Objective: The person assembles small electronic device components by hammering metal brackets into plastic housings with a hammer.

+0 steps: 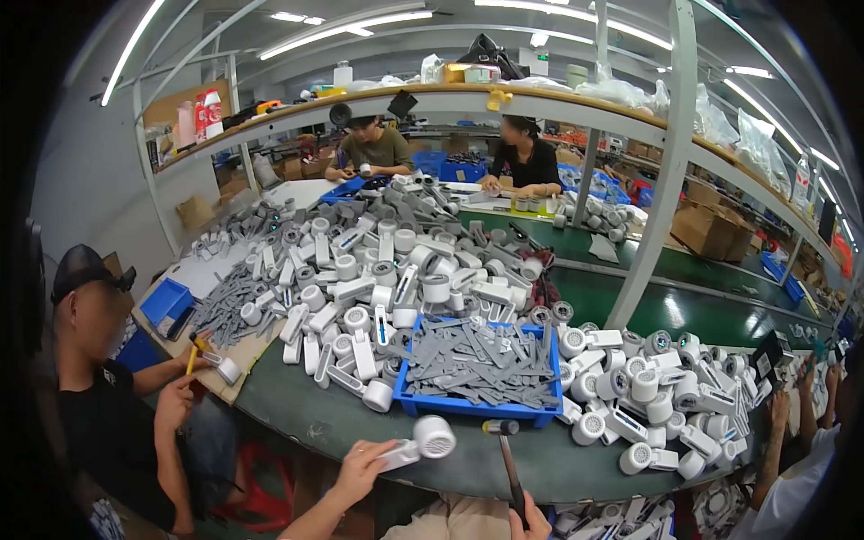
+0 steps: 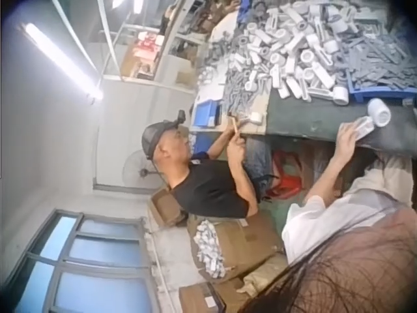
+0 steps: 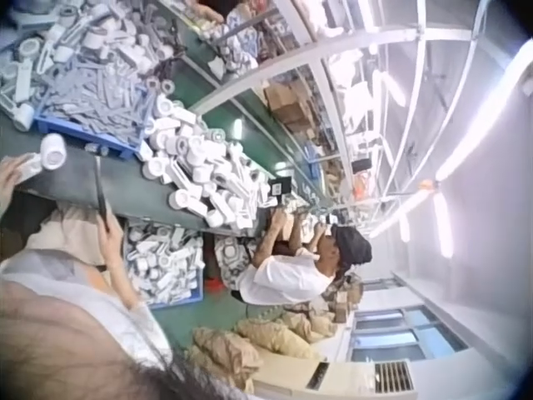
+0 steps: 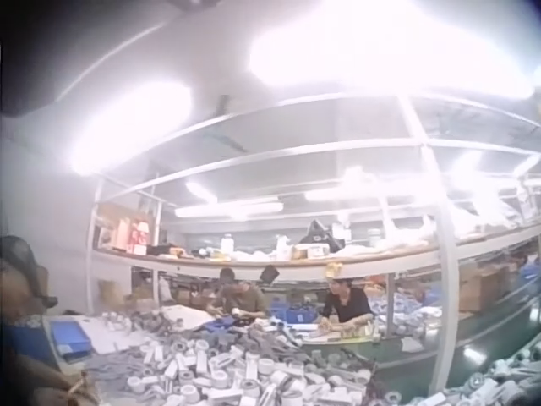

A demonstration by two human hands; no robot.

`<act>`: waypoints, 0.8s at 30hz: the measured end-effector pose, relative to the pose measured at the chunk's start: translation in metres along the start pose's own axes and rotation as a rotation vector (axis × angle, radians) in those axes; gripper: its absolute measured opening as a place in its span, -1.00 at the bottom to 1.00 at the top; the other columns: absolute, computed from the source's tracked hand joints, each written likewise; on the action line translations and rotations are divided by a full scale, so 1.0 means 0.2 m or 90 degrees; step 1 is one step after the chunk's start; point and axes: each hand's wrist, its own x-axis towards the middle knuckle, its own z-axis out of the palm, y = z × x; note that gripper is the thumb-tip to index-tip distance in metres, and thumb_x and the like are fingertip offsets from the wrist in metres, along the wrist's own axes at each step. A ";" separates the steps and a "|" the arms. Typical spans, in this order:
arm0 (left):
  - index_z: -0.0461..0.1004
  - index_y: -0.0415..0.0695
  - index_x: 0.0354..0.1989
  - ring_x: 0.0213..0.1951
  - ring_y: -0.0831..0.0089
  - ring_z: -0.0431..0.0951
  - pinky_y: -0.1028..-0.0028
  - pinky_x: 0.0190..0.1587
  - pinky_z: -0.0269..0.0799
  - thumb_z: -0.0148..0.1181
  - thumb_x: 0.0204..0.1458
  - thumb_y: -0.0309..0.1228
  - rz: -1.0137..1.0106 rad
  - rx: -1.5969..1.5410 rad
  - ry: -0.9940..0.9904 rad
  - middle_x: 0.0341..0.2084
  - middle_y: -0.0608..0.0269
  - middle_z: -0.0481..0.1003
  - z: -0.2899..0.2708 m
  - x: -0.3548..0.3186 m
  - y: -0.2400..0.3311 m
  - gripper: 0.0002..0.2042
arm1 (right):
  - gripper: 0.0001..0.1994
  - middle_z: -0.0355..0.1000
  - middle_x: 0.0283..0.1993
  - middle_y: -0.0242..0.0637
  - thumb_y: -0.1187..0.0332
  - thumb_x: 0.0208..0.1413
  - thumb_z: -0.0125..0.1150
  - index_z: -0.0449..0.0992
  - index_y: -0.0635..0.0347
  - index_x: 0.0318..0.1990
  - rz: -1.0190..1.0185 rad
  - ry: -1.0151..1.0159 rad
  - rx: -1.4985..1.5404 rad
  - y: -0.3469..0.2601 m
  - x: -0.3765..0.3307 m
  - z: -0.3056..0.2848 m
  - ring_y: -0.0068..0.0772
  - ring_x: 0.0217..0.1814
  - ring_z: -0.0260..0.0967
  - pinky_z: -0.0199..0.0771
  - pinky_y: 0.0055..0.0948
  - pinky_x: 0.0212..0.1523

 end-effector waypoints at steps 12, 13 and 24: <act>0.38 -0.07 0.09 0.07 0.03 0.26 0.18 0.18 0.07 0.12 -0.05 -0.47 0.165 0.511 0.332 0.00 0.05 0.38 -0.78 1.15 -0.46 -0.56 | -0.58 0.49 -0.27 -0.23 0.54 -0.03 0.22 0.41 0.38 0.05 0.057 -0.009 0.093 0.02 -0.04 0.05 -0.60 -0.27 0.37 0.38 -0.58 -0.24; 0.39 -0.10 0.07 0.06 0.01 0.27 0.16 0.18 0.09 0.13 -0.07 -0.47 0.196 0.487 0.336 0.01 0.04 0.36 -0.74 1.19 -0.47 -0.57 | -0.58 0.50 -0.25 -0.23 0.54 -0.03 0.23 0.41 0.37 0.06 0.049 0.006 0.084 0.04 -0.06 0.05 -0.60 -0.26 0.38 0.38 -0.58 -0.22; 0.54 -0.12 -0.30 -0.21 0.16 0.49 0.25 -0.13 0.35 0.21 -0.13 -0.55 0.440 -0.004 -0.073 -0.30 0.14 0.51 0.79 0.79 0.46 -0.83 | -0.54 0.51 -0.18 -0.16 0.46 0.01 0.24 0.38 0.27 0.12 0.151 0.149 0.000 0.13 -0.25 -0.21 -0.52 -0.18 0.43 0.40 -0.54 -0.13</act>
